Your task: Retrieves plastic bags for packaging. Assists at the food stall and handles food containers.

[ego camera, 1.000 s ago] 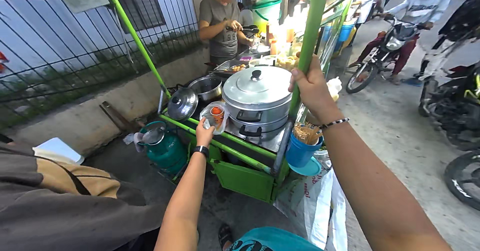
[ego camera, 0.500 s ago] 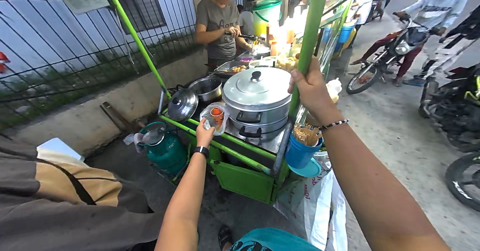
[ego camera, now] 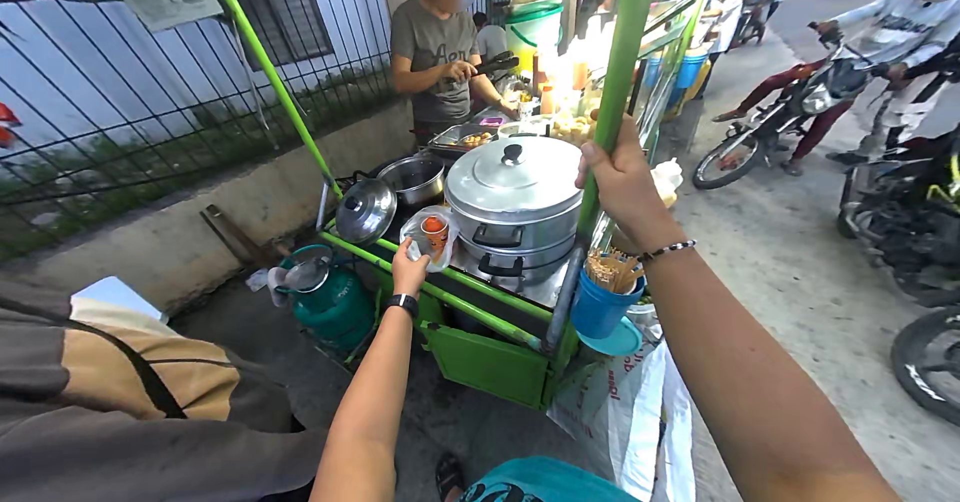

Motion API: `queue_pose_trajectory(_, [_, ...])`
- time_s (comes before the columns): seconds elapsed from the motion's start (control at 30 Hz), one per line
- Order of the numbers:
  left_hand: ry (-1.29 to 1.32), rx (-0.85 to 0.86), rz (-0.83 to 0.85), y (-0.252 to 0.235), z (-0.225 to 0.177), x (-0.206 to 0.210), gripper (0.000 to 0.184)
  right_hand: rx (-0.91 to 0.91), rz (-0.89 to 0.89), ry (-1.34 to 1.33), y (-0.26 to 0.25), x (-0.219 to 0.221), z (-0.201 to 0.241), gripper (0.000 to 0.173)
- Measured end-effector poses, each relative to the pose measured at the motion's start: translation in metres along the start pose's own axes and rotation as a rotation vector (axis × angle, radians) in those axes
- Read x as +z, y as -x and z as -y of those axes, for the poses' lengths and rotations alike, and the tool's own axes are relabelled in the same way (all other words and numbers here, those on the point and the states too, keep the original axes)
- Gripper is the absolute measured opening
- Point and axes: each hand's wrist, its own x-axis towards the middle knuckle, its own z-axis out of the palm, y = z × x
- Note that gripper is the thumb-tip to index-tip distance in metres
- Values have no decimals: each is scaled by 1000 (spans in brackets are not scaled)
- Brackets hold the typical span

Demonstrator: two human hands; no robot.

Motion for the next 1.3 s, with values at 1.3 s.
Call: queue_pose_trajectory(1.3, [-11,2,33,2,5,-4,67,-7,-10,5,-1,-1,-2,55])
